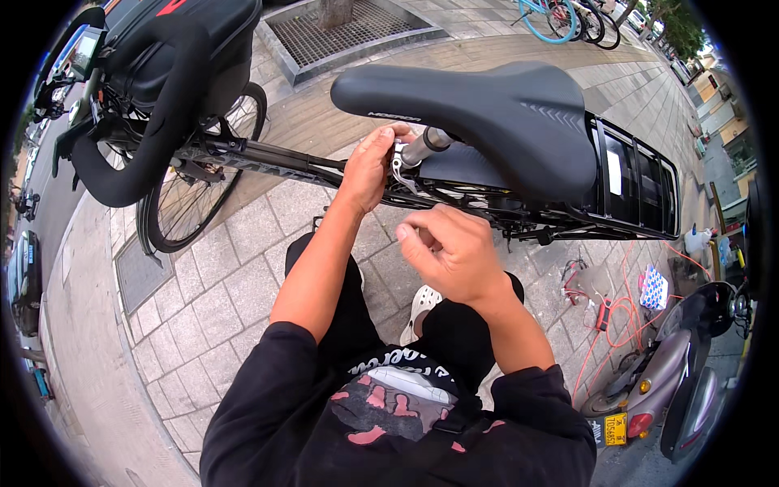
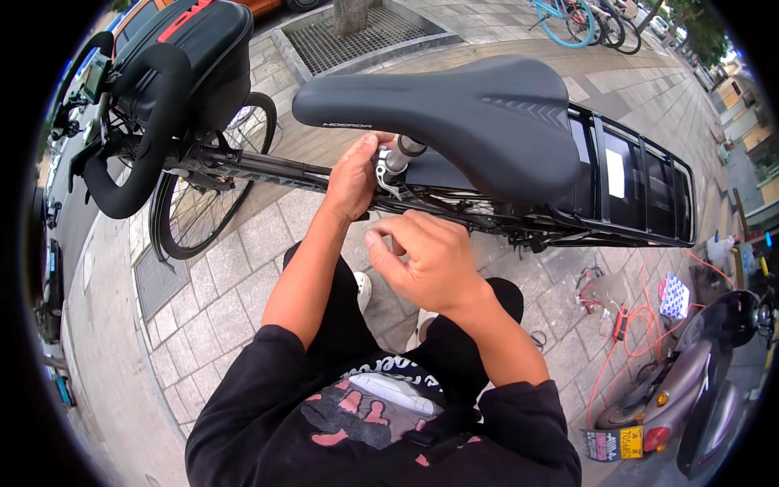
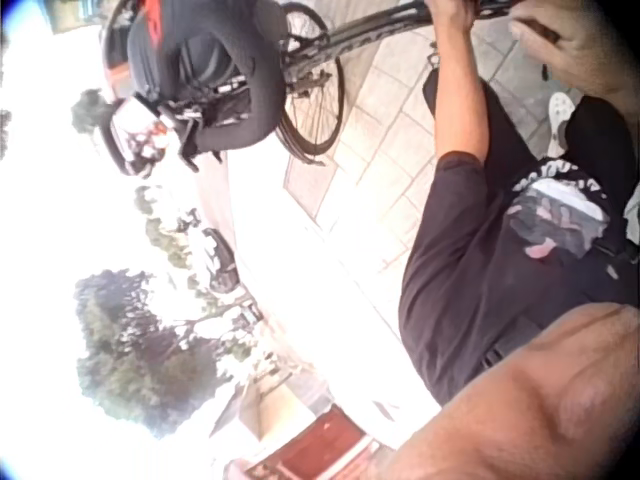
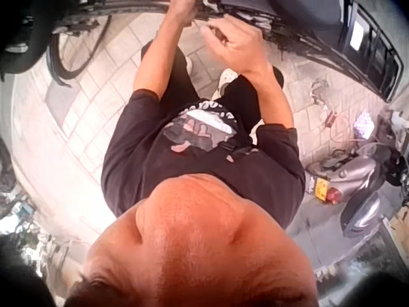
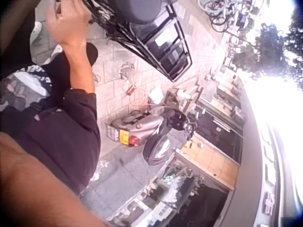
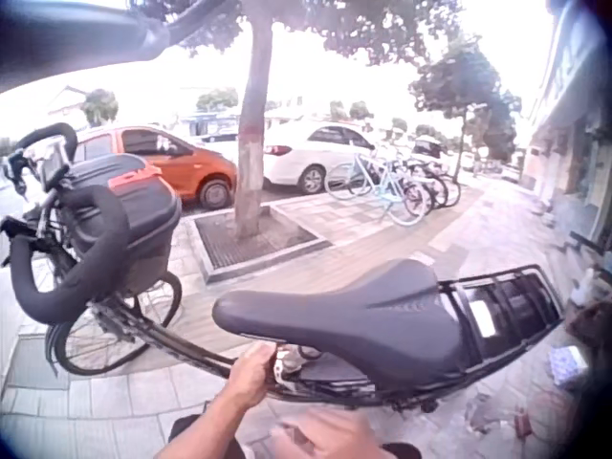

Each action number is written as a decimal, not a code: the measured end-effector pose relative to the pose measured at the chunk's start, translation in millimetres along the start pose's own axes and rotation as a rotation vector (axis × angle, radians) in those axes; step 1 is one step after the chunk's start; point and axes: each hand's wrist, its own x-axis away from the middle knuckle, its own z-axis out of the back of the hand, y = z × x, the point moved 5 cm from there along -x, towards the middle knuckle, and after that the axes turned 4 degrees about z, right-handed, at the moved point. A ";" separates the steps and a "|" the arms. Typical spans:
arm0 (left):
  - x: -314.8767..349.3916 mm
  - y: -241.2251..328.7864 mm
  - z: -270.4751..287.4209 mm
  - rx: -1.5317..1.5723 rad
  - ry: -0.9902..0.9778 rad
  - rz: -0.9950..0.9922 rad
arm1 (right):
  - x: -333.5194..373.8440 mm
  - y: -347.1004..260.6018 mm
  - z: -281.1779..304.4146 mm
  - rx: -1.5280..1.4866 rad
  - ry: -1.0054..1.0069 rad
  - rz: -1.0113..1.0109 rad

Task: The person installs a battery pack onto the rear rack of a bicycle, securing it with straps and connecting wires. They then attach a black rectangular control unit to the frame and finally mount the bicycle seat onto the seat post, tightening it by hand.

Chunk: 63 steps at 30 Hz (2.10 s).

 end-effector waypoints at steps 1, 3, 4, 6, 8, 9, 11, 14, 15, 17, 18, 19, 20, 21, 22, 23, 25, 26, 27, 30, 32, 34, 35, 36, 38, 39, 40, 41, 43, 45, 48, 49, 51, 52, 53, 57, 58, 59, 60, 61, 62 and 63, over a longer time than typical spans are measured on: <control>-1.0 4.2 2.0 -0.021 0.021 0.003 | -0.9 5.7 -10.8 -0.002 -0.008 0.093; -0.9 6.6 2.5 -0.047 0.060 0.020 | -2.2 15.2 -33.7 -0.037 -0.012 0.236; -2.0 10.1 6.7 -0.049 0.052 0.023 | -3.6 18.2 -44.6 -0.071 -0.021 0.283; -7.0 5.2 10.4 -0.038 0.012 0.078 | -0.7 24.2 -63.4 -0.105 -0.032 0.386; -11.7 9.8 10.8 -0.178 0.005 0.007 | -4.4 29.7 -72.6 -0.088 -0.167 0.516; -13.4 5.0 15.0 -0.174 -0.027 -0.009 | -5.2 35.7 -78.5 -0.048 -0.200 0.543; -17.5 2.6 23.8 -0.210 -0.038 -0.033 | -8.6 42.8 -89.6 0.035 -0.270 0.614; -16.8 3.4 26.5 -0.321 -0.011 -0.033 | -9.8 51.9 -79.6 0.156 -0.235 0.508; -12.3 5.8 25.1 -0.357 -0.019 -0.032 | -5.5 56.8 -69.2 0.184 -0.218 0.342; -1.5 21.9 13.2 -0.488 -0.066 -0.023 | 9.7 80.0 -51.6 0.071 -0.179 -0.064; 6.4 28.9 6.5 -0.577 -0.102 -0.007 | 21.0 93.3 -45.2 0.009 -0.154 -0.268; 14.1 31.1 0.5 -0.639 -0.217 -0.098 | 27.8 95.3 -40.9 -0.005 -0.088 -0.327; 20.4 33.8 -5.2 -0.695 -0.335 -0.188 | 30.8 98.0 -41.8 -0.084 -0.045 -0.391; 19.7 37.2 -6.7 -0.794 -0.405 -0.198 | 30.2 103.1 -41.8 -0.163 0.001 -0.454; 18.8 41.8 -3.3 -0.936 -0.398 -0.134 | 32.0 105.4 -44.0 -0.250 0.053 -0.520; 14.6 45.9 -8.0 -0.983 -0.445 -0.118 | 34.7 110.6 -50.6 -0.270 0.141 -0.408; 9.5 54.2 -16.2 -1.090 -0.505 -0.053 | 44.4 121.5 -70.1 -0.366 0.316 -0.388; 9.8 55.1 -19.3 -1.121 -0.540 -0.057 | 47.4 122.2 -79.5 -0.414 0.397 -0.372; 10.7 55.5 -22.2 -1.152 -0.572 -0.063 | 52.2 124.1 -91.5 -0.515 0.475 -0.439; 15.6 54.6 -35.7 -1.248 -0.564 -0.229 | 56.0 126.6 -125.6 -0.511 0.763 -0.441; 16.8 48.8 -33.0 -1.230 -0.522 -0.302 | 54.7 120.2 -124.8 -0.385 0.789 -0.410; 16.1 50.3 -30.5 -1.267 -0.531 -0.256 | 57.6 120.4 -128.9 -0.381 0.778 -0.469; 14.8 50.5 -30.8 -1.284 -0.534 -0.236 | 57.1 125.1 -136.6 -0.400 0.766 -0.443; 12.2 49.5 -32.0 -1.263 -0.547 -0.186 | 57.2 127.2 -140.1 -0.368 0.788 -0.444; 11.0 51.5 -30.3 -1.225 -0.544 -0.084 | 54.6 122.5 -146.2 -0.318 0.807 -0.444; 13.0 52.8 -31.4 -1.193 -0.522 -0.073 | 53.2 121.4 -148.5 -0.302 0.810 -0.449; 15.9 51.7 -32.9 -1.162 -0.502 -0.063 | 51.6 120.8 -151.3 -0.322 0.836 -0.461; 16.8 50.6 -34.7 -1.131 -0.483 -0.053 | 50.3 119.5 -154.2 -0.342 0.862 -0.473; 17.2 49.8 -39.1 -1.082 -0.497 -0.090 | 48.4 114.9 -155.4 -0.385 0.929 -0.471; 13.8 46.5 -33.5 -1.089 -0.455 -0.112 | 45.7 119.6 -153.0 -0.392 0.934 -0.499; 14.9 40.7 -33.3 -1.094 -0.395 -0.163 | 46.2 129.5 -154.3 -0.475 0.941 -0.543; 15.2 38.8 -32.1 -1.142 -0.344 -0.190 | 47.5 132.3 -152.2 -0.510 0.932 -0.553; 17.1 36.5 -38.3 -1.106 -0.320 -0.214 | 47.1 136.2 -150.2 -0.590 0.930 -0.553; 18.5 36.1 -41.1 -1.087 -0.304 -0.227 | 46.3 137.0 -148.9 -0.635 0.933 -0.543; 18.8 34.4 -38.6 -1.081 -0.280 -0.225 | 45.4 137.6 -147.9 -0.680 0.936 -0.532; 24.6 28.0 -33.6 -1.079 -0.192 -0.187 | 39.1 131.6 -127.2 -0.737 0.938 -0.535; 27.5 26.1 -33.9 -1.084 -0.166 -0.172 | 39.3 135.5 -129.9 -0.770 0.922 -0.541; 29.3 22.7 -34.3 -1.021 -0.119 -0.191 | 39.4 140.9 -133.1 -0.802 0.905 -0.549; 27.2 19.0 -32.4 -1.050 -0.109 -0.210 | 40.0 145.7 -136.0 -0.835 0.888 -0.557; 22.8 19.3 -30.8 -1.079 -0.098 -0.238 | 34.3 142.6 -124.8 -0.810 0.896 -0.555; 21.3 20.4 -28.8 -1.108 -0.086 -0.266 | 38.3 145.5 -130.8 -0.810 0.869 -0.574; 23.7 20.6 -26.7 -1.162 -0.096 -0.256 | 38.8 146.2 -137.5 -0.859 0.883 -0.562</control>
